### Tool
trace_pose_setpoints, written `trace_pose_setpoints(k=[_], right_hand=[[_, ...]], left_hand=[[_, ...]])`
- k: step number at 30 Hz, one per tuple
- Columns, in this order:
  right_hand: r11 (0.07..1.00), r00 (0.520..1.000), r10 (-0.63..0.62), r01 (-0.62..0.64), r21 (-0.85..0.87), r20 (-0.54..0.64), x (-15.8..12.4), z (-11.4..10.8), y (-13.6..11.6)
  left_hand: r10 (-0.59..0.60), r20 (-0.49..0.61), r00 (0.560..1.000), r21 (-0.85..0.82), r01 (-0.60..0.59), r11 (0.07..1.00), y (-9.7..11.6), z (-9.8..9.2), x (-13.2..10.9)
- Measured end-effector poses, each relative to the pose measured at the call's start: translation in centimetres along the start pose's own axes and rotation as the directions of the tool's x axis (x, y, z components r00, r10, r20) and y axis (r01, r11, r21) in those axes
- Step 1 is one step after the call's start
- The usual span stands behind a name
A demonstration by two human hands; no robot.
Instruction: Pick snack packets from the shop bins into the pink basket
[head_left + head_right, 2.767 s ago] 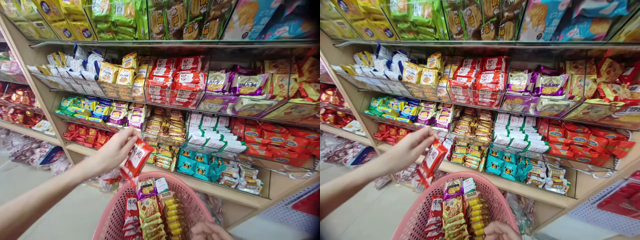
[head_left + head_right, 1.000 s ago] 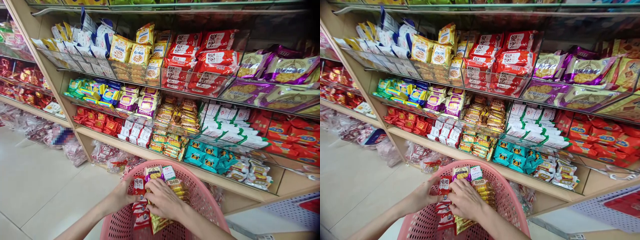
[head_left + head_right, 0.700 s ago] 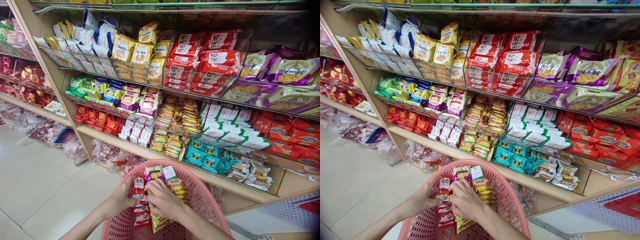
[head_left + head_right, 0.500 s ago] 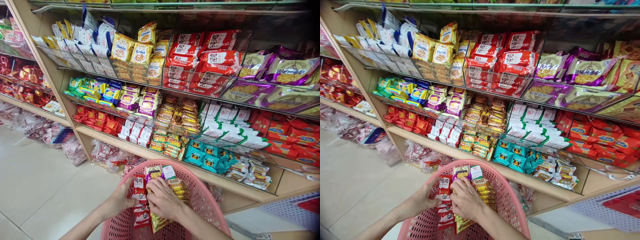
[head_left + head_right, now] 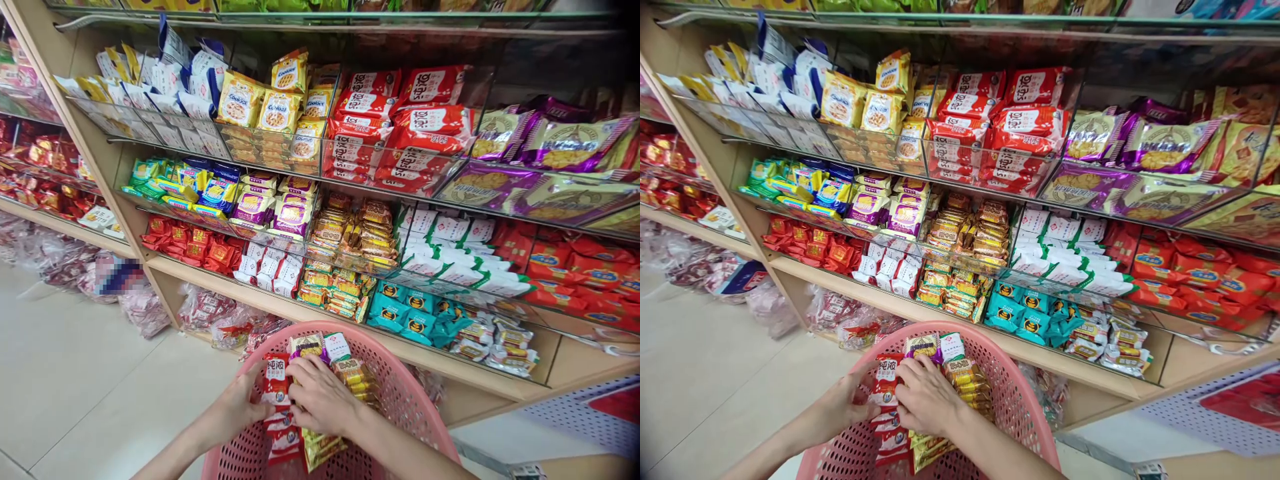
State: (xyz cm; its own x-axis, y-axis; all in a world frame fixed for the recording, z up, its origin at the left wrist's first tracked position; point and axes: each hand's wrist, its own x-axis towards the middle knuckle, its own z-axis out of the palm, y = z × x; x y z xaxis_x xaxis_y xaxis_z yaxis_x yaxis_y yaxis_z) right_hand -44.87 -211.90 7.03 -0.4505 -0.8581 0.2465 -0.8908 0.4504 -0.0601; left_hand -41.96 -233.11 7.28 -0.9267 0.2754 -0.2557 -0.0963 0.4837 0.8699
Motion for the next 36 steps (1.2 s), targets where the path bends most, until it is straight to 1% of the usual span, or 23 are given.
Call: trace_pose_setpoints(k=[6, 9, 11, 14, 16, 19, 24, 25, 30, 33, 36], right_hand=[[1.000, 1.000, -0.005, 0.005, 0.018, 0.020, -0.2, -0.1, 0.4], [1.000, 1.000, 0.000, 0.000, -0.018, 0.011, -0.2, 0.1, 0.4], [0.999, 1.000, 0.024, -0.024, -0.046, -0.006, -0.1, 0.2, 0.3], [0.996, 0.997, 0.065, -0.067, -0.061, -0.034, 0.0, 0.3, 0.2], [0.995, 0.996, 0.076, -0.080, -0.065, -0.048, 0.1, 0.4, 0.2], [0.994, 0.995, 0.078, -0.083, -0.074, -0.069, 0.0, 0.5, 0.2], [0.992, 0.992, 0.090, -0.097, -0.086, -0.090, -0.3, 0.5, 0.3], [0.991, 0.991, 0.095, -0.103, -0.088, -0.091, -0.3, 0.4, 0.4], [0.990, 0.992, 0.098, -0.105, -0.088, -0.084, -0.4, 0.2, 0.5], [0.991, 0.992, 0.096, -0.103, -0.088, -0.078, -0.5, 0.3, 0.6], [0.991, 0.993, 0.098, -0.104, -0.082, -0.070, -0.6, 0.4, 0.5]], left_hand=[[-0.032, 0.016, 0.999, 0.010, 0.032, 0.999, -0.1, -0.1, 0.2], [-0.071, -0.013, 0.997, -0.008, 0.071, 0.997, -0.4, -0.1, 0.3], [-0.080, -0.015, 0.997, -0.018, 0.080, 0.997, -0.4, -0.1, 0.3], [-0.081, 0.016, 0.997, -0.034, 0.082, 0.996, -0.1, 0.0, 0.2], [-0.080, 0.006, 0.997, -0.041, 0.080, 0.996, 0.3, 0.0, 0.2], [-0.078, -0.014, 0.997, -0.004, 0.078, 0.997, 0.7, 0.1, 0.2], [-0.039, 0.038, 0.999, 0.038, 0.038, 0.999, 0.1, 0.4, 0.5], [-0.036, 0.028, 0.999, 0.053, 0.035, 0.998, -0.2, 0.5, 0.6], [0.009, -0.096, 0.995, 0.181, 0.009, 0.983, -1.7, 1.0, 1.4], [0.030, -0.132, 0.991, 0.254, 0.005, 0.967, -2.4, 1.5, 2.1], [0.070, -0.154, 0.986, 0.279, -0.025, 0.960, -2.9, 1.9, 2.4]])
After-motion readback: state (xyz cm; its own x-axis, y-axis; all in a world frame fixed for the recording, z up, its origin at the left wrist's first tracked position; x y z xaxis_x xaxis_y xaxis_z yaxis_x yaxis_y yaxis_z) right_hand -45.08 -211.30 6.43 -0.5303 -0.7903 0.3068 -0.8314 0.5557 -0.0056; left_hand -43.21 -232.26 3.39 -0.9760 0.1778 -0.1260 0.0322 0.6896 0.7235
